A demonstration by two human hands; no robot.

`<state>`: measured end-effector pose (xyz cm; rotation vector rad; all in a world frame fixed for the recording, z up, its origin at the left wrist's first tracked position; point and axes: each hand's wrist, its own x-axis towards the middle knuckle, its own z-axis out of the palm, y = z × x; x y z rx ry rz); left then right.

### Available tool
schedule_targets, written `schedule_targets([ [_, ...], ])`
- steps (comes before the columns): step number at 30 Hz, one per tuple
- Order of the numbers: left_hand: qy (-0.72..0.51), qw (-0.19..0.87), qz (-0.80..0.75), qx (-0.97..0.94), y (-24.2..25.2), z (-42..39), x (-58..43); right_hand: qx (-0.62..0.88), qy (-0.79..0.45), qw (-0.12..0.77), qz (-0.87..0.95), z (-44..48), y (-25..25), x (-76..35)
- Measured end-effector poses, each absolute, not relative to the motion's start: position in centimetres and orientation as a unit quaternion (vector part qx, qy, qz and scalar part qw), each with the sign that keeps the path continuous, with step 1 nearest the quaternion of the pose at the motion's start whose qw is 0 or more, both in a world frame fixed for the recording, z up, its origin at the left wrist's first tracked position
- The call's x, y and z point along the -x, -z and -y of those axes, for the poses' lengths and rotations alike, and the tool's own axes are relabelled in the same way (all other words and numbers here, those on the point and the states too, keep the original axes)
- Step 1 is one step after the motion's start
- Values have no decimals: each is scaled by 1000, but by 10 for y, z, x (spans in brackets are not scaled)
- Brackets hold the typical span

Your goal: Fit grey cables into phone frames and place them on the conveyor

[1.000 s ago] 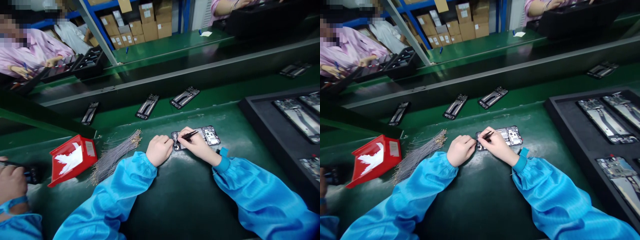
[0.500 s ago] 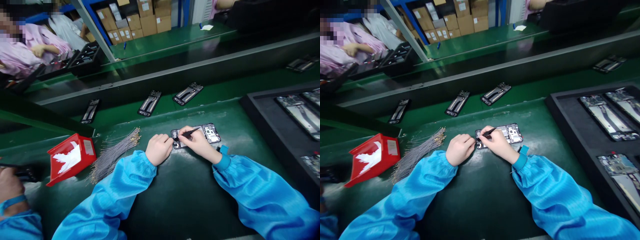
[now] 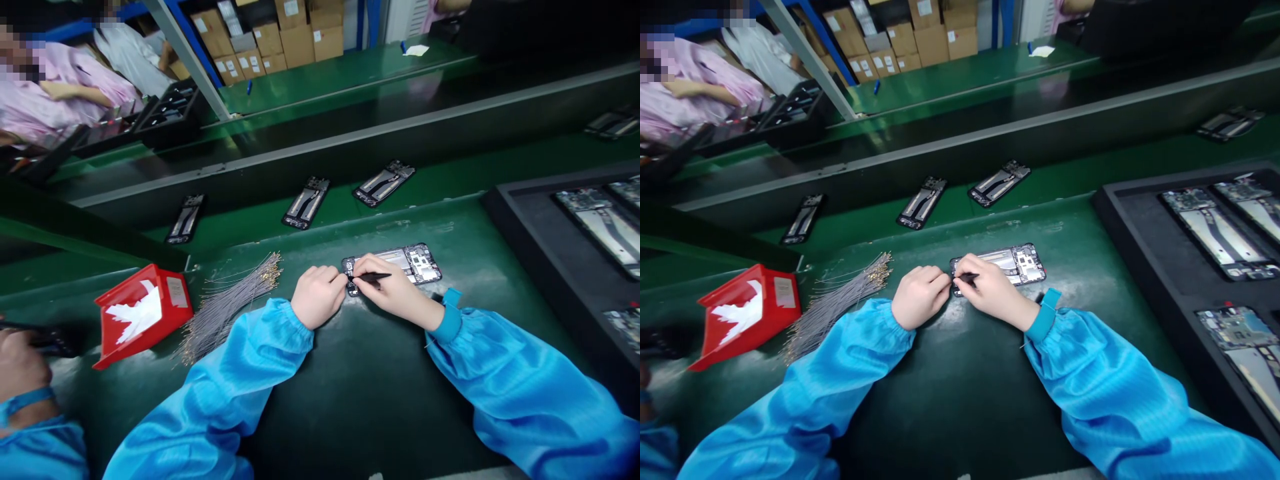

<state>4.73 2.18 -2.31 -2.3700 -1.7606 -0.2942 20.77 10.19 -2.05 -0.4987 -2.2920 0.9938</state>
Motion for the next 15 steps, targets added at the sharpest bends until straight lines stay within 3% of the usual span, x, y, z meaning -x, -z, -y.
schedule_targets([
  [7, 98, 48, 603, 791, 18, -23, -44, 161, -344, 267, 886, -96, 17, -205],
  [11, 88, -2, 600, 795, 11, -26, -28, 248, -323, 345, 845, -113, 16, -222],
  [15, 54, -21, 510, 858, 4, -25, -24, 424, -179, 424, 780, -142, 22, -261],
])
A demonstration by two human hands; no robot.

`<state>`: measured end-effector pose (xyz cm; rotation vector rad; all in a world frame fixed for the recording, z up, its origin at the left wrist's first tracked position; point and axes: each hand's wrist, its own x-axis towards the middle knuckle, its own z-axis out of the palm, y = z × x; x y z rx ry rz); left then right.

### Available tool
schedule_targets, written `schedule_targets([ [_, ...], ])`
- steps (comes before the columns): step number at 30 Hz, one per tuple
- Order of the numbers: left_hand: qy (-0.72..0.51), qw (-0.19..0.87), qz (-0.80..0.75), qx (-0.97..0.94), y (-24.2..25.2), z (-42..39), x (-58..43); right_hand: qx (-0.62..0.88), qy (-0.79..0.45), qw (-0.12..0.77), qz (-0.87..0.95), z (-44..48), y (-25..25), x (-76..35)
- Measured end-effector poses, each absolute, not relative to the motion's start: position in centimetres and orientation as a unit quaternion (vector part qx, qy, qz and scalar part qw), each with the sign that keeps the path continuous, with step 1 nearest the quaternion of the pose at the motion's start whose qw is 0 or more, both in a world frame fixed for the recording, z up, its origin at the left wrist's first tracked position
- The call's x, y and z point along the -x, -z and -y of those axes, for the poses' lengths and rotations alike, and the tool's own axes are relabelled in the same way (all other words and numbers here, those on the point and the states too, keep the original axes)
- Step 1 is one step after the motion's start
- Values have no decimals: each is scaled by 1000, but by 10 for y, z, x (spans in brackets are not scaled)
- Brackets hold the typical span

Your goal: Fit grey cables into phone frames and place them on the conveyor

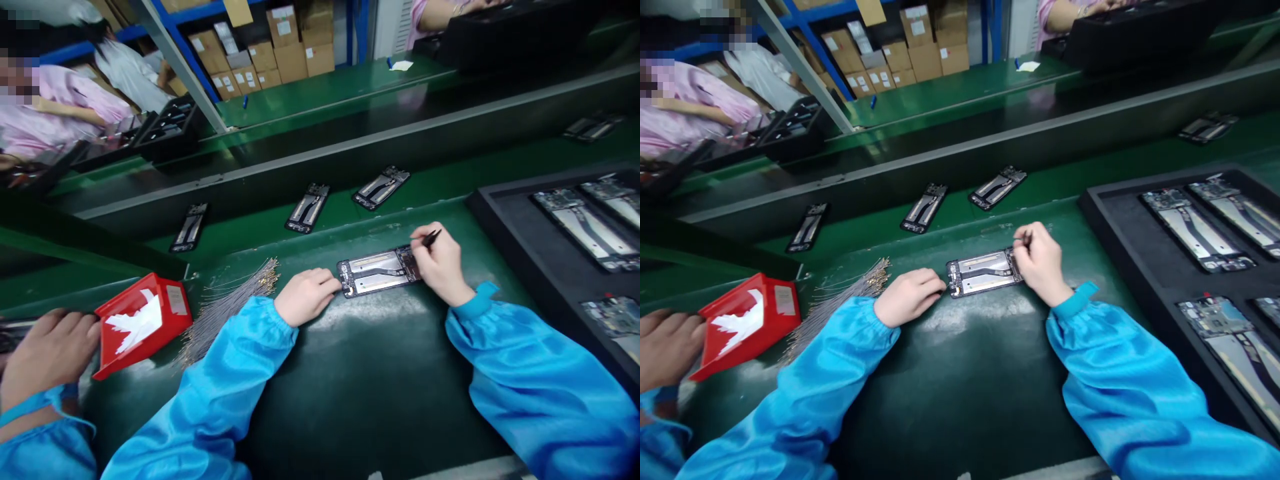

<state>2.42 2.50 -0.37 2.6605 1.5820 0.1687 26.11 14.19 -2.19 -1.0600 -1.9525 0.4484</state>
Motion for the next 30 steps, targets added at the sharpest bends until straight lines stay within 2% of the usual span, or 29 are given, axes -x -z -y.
schedule_targets([
  [5, -39, -14, -436, -899, 2, -20, -43, 449, -197, 366, 791, -141, 32, -291],
  [14, -59, -7, -435, -898, 7, -20, -55, 333, -377, 322, 802, -100, 21, -278],
  [30, -127, -27, -493, -860, 20, -31, -77, 305, -392, 321, 806, -95, 16, -275],
])
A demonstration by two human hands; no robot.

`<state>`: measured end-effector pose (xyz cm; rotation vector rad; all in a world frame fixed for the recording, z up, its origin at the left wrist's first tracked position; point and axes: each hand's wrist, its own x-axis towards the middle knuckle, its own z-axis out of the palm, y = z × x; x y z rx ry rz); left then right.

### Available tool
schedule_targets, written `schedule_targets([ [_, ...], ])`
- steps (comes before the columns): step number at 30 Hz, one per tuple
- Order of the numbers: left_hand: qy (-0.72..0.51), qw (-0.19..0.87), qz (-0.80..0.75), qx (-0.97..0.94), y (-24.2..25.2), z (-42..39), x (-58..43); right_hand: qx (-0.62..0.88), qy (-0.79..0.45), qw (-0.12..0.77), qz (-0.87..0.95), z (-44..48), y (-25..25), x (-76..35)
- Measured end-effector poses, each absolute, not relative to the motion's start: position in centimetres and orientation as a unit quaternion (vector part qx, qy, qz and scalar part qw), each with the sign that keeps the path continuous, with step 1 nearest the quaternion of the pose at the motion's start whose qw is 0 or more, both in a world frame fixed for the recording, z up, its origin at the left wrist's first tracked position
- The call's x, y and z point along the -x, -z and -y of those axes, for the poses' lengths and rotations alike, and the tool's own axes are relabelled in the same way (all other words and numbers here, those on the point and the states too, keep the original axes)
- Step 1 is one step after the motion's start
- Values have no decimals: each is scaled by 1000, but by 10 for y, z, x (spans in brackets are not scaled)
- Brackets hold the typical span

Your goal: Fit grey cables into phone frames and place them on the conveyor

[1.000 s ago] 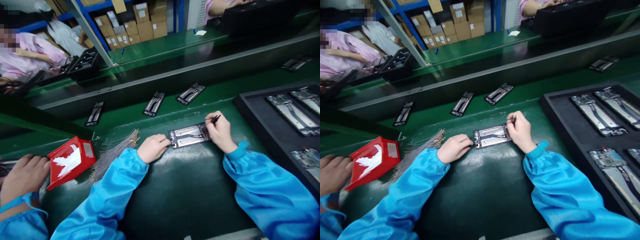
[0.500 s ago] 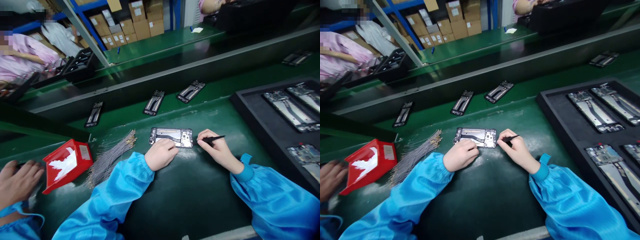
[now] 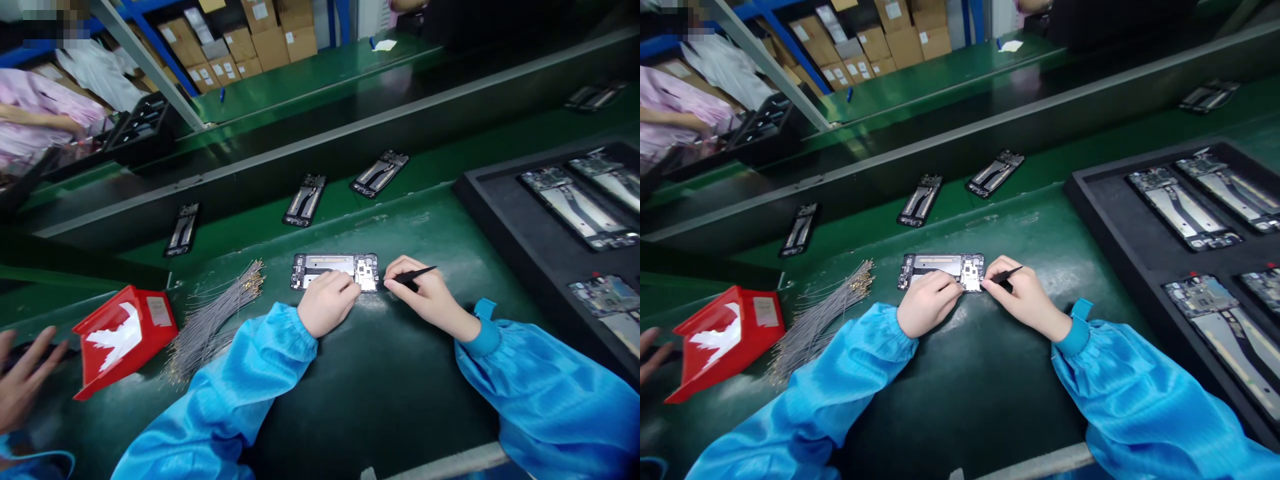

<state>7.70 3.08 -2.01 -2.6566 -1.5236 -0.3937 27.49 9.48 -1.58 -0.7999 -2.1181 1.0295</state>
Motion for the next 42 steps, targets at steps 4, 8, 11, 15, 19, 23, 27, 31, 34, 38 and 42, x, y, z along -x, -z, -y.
schedule_targets([
  [4, 130, 28, 494, 859, 21, -31, -77, 302, -398, 319, 805, -95, 17, -275],
  [8, 126, 29, 495, 859, 21, -30, -78, 296, -403, 314, 807, -95, 18, -275],
  [11, 121, 30, 496, 860, 20, -30, -78, 292, -407, 312, 807, -95, 18, -275],
  [15, 116, 31, 496, 860, 20, -31, -78, 272, -403, 306, 819, -94, 17, -275],
  [19, 114, 31, 495, 861, 19, -31, -78, 242, -405, 295, 831, -93, 17, -275],
  [23, 121, 31, 494, 860, 19, -30, -78, 260, -414, 303, 818, -95, 19, -274],
  [27, 123, 33, 496, 859, 19, -30, -78, 280, -432, 314, 798, -97, 20, -273],
  [31, 130, 42, 491, 860, 19, -30, -78, 280, -435, 316, 795, -99, 21, -273],
  [34, 132, 42, 490, 861, 20, -31, -78, 273, -429, 313, 802, -98, 21, -273],
  [38, 129, 40, 489, 862, 21, -31, -78, 223, -382, 299, 846, -93, 19, -273],
  [42, 132, 40, 488, 862, 21, -31, -78, 153, -308, 282, 896, -88, 16, -271],
])
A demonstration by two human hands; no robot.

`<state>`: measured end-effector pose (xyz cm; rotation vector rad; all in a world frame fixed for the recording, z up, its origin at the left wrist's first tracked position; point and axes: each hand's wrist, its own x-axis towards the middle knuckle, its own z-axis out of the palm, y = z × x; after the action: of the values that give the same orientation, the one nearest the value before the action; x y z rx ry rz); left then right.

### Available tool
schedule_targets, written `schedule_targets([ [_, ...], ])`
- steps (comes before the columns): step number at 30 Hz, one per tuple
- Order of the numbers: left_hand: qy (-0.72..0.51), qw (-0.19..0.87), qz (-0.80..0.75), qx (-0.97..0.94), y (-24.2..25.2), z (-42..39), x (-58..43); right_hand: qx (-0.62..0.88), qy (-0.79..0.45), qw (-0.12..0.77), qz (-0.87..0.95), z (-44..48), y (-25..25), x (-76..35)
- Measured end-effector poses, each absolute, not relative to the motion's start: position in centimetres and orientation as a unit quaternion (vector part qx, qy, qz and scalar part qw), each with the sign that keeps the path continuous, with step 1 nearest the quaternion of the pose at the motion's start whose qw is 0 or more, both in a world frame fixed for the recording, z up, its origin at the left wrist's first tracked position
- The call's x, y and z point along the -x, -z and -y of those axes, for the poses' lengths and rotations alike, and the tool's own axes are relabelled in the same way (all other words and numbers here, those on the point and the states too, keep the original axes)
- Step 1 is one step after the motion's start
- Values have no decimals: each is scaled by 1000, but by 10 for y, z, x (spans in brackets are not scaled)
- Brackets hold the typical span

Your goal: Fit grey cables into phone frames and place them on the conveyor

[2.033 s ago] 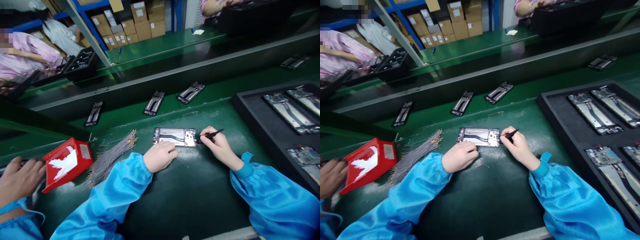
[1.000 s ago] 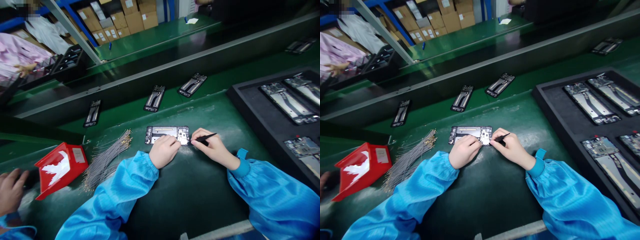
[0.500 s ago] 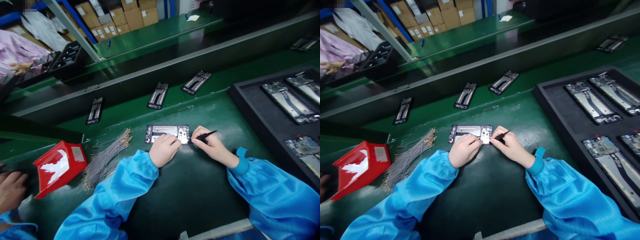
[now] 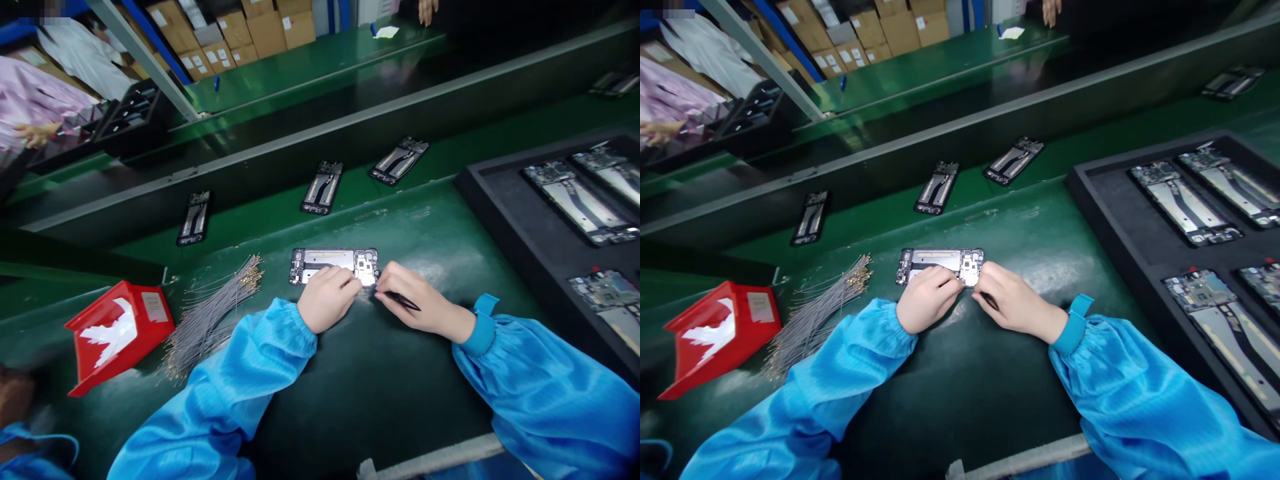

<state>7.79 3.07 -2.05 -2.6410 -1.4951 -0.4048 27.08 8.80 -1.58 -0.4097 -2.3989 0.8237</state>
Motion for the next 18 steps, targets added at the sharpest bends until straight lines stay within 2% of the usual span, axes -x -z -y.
schedule_targets([
  [3, 137, 32, 489, 861, 21, -31, -78, 153, -312, 279, 895, -90, 15, -269],
  [10, 157, 1, 496, 854, 23, -32, -77, 255, -433, 303, 810, -101, 24, -269],
  [18, 166, -3, 496, 853, 23, -32, -77, 260, -458, 309, 792, -101, 27, -270],
])
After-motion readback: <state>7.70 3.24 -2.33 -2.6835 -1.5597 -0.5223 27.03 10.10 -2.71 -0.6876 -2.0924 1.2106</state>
